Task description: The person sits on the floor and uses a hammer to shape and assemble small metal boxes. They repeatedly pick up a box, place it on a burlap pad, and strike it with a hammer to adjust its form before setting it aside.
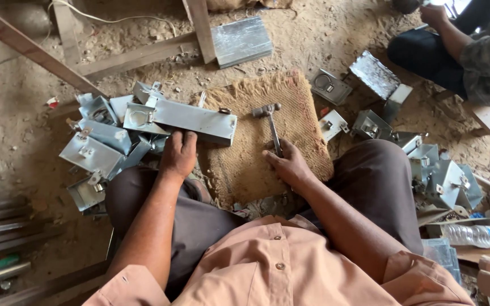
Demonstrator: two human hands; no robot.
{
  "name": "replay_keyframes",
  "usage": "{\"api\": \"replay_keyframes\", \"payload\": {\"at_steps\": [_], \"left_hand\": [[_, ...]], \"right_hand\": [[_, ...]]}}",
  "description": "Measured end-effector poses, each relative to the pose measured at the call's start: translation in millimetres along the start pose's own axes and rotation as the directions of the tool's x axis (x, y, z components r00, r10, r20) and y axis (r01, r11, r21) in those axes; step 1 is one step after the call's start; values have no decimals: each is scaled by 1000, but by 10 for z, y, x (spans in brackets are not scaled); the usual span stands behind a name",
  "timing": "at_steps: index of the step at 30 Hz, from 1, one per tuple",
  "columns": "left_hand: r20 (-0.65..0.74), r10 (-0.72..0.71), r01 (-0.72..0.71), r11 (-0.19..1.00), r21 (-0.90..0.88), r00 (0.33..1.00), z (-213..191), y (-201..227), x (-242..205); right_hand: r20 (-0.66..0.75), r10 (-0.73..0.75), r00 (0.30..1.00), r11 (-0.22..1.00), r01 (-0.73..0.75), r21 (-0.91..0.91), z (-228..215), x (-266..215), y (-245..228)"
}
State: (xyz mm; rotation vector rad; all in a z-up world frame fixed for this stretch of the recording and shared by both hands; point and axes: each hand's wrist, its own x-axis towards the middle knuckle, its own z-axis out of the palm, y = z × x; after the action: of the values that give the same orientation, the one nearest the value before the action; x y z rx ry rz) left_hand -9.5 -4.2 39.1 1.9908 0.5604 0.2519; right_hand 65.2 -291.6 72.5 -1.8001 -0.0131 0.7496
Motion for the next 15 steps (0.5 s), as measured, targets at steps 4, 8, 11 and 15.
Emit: {"api": "replay_keyframes", "payload": {"at_steps": [4, 8, 11, 15], "left_hand": [[58, -87, 96, 980, -176, 994, -2, 76, -7], [203, -267, 334, 792, -511, 942, -38, -8, 45], [366, -266, 432, 739, -517, 892, 42, -138, 121], [302, -206, 339, 794, -504, 931, 106, -148, 62]], "right_hand": [[1, 35, 999, 999, -35, 10, 0, 23, 29], [-23, 16, 1000, 999, -16, 29, 1, 26, 51], [-28, 28, 999, 999, -27, 43, 17, 26, 46], [-18, 22, 1000, 1000, -21, 16, 0, 19, 28]]}}
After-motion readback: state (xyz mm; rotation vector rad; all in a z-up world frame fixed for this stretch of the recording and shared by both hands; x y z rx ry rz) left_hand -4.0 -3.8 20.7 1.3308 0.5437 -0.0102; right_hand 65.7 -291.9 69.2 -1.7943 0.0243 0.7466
